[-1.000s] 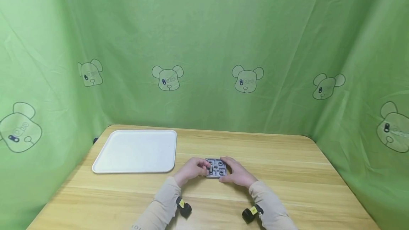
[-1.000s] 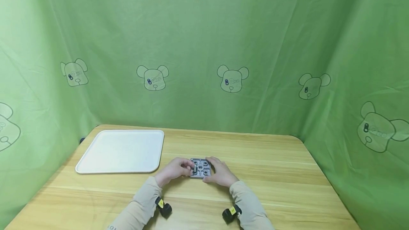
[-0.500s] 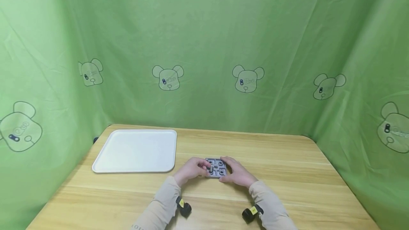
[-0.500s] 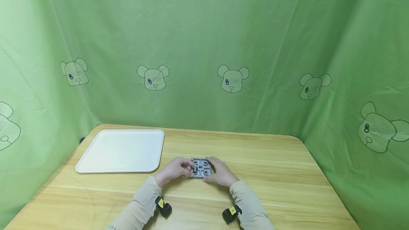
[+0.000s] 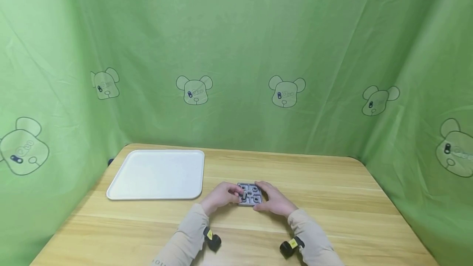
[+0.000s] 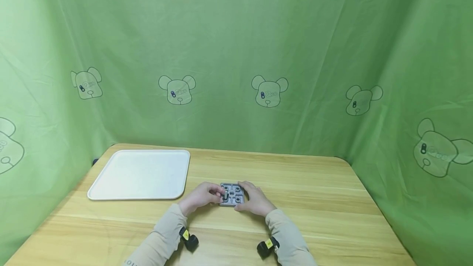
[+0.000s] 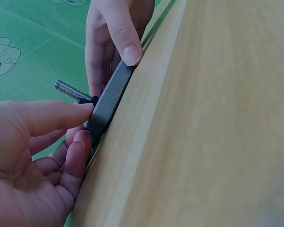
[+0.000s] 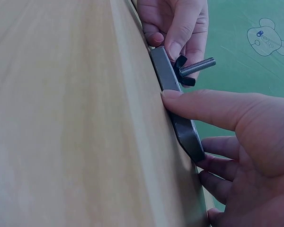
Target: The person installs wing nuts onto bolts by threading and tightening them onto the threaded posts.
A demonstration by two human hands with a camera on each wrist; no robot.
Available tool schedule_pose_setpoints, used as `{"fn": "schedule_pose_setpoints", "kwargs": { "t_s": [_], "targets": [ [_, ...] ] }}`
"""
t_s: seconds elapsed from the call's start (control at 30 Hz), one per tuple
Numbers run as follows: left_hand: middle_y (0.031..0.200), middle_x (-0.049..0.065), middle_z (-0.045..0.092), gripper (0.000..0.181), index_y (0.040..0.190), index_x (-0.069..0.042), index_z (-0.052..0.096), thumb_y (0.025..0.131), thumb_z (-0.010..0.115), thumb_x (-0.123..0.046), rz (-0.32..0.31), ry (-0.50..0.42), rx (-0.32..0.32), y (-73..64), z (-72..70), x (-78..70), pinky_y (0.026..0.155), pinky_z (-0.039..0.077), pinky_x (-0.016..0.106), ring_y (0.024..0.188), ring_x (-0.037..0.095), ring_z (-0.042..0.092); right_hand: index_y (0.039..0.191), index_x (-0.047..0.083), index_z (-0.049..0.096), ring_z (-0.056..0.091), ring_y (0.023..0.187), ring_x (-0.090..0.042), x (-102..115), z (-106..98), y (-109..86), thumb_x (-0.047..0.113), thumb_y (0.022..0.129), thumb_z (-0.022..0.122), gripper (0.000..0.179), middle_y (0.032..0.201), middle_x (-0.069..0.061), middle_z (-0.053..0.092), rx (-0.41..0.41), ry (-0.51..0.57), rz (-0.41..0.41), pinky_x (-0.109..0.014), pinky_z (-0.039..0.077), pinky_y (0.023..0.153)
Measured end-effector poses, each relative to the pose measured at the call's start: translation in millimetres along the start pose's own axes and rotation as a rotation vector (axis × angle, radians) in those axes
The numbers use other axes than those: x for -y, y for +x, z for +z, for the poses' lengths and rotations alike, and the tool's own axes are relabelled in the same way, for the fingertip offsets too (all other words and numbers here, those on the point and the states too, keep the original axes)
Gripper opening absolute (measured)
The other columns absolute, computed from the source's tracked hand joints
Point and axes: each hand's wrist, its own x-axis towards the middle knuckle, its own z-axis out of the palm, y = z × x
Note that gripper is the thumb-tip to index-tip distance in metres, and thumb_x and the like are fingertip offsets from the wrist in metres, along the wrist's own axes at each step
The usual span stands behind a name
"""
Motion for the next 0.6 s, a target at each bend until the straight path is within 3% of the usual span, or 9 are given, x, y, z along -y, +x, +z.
{"fn": "schedule_pose_setpoints", "kwargs": {
  "t_s": [0.4, 0.6],
  "targets": [
    [0.078, 0.0, 0.057, 0.034, 0.107, 0.003, 0.068, 0.072, 0.067, 0.005, -0.012, -0.052, 0.008, 0.0, -2.4, -1.0, 0.06, 0.046, 0.021, 0.068, 0.011, 0.051, 0.146, 0.004, 0.04, 0.034, 0.138, -0.047, 0, 0, 2.7, 0.026, 0.07, 0.083, 0.091, 0.151, -0.025, 0.037, 0.008, 0.015, -0.002, -0.064, 0.024, 0.113],
    [0.082, 0.003, 0.06, 0.032, 0.11, 0.003, 0.066, 0.079, 0.066, -0.001, -0.03, -0.082, 0.003, -4.2, -10.4, -4.5, 0.061, 0.049, 0.023, 0.07, 0.014, 0.056, 0.147, 0.003, 0.037, 0.036, 0.138, -0.045, -7, -3, 4.0, 0.029, 0.069, 0.084, 0.095, 0.15, -0.024, 0.038, 0.044, 0.02, -0.042, -0.063, 0.025, 0.113]
  ]
}}
